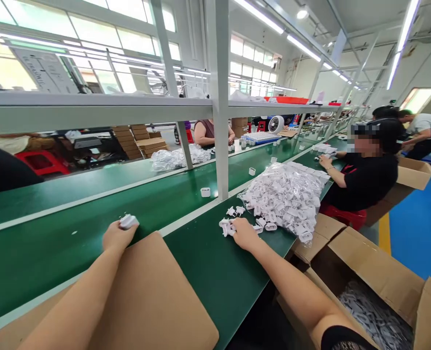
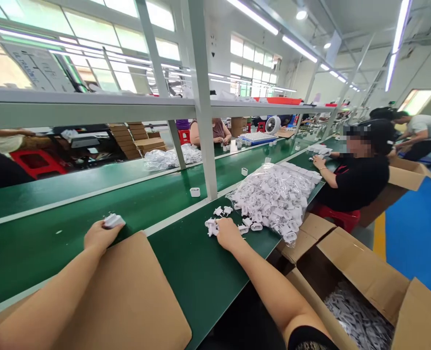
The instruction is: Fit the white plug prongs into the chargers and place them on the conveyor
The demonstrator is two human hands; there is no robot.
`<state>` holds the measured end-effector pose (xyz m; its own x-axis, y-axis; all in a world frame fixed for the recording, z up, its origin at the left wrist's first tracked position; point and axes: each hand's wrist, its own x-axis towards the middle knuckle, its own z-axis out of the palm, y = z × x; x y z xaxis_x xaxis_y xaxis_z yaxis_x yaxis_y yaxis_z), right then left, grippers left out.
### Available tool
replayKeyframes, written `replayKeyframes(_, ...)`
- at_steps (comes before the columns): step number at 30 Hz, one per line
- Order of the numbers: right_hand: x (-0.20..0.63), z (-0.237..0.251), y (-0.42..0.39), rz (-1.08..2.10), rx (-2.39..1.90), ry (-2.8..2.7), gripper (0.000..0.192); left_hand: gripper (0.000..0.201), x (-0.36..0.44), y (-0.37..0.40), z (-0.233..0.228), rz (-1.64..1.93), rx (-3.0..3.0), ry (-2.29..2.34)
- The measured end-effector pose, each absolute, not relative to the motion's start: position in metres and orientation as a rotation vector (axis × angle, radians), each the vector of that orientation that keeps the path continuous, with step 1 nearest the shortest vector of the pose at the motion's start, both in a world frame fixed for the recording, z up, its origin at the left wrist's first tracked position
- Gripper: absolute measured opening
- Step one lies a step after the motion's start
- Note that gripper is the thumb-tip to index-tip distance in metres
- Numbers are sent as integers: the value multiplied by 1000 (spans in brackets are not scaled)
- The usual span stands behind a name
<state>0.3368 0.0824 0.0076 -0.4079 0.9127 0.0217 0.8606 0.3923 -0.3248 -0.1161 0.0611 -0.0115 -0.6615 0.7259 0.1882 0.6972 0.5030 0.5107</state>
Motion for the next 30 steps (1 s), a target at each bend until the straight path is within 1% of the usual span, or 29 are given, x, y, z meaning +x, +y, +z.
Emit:
replayKeyframes(3,319,16,80,457,-1512,-2465,45,88,-103,53,-10,1135,1137,2878)
replayKeyframes(4,313,20,79,472,-1472,-2475,43,91,-98,52,-8,1261,1201,2909)
replayKeyframes(5,306,23,77,482,-1428,-2484,42,88,-92,53,-5,1368,1336,2896)
replayKeyframes(7,291,27,70,477,-1338,-2497,44,74,-80,59,1,1428,1694,2763)
replayKeyframes(10,273,24,54,461,-1211,-2442,46,59,-59,84,8,1254,2060,2450)
replayKeyframes(12,266,16,45,519,-1126,-2365,47,60,-43,110,7,1073,2087,2285)
replayKeyframes(15,263,0,40,661,-1005,-2255,44,77,-16,156,2,852,1980,2173)
replayKeyframes(17,263,-10,43,725,-963,-2195,39,93,2,185,-3,789,1938,2177)
replayKeyframes(19,263,-20,50,763,-924,-2168,32,100,15,209,-8,780,1911,2184)
replayKeyframes(20,263,-24,53,769,-897,-2168,28,96,20,219,-11,775,1900,2166)
replayKeyframes(21,263,-28,56,771,-863,-2171,25,88,23,227,-13,765,1891,2134)
replayKeyframes(24,261,-36,60,773,-758,-2161,20,54,28,236,-18,731,1875,2064)
replayKeyframes(25,260,-37,60,777,-727,-2150,19,47,28,235,-17,729,1871,2070)
replayKeyframes(27,259,-35,59,769,-668,-2152,22,41,28,223,-12,742,1853,2101)
replayKeyframes(30,261,-26,56,710,-692,-2199,29,47,26,186,6,784,1884,2133)
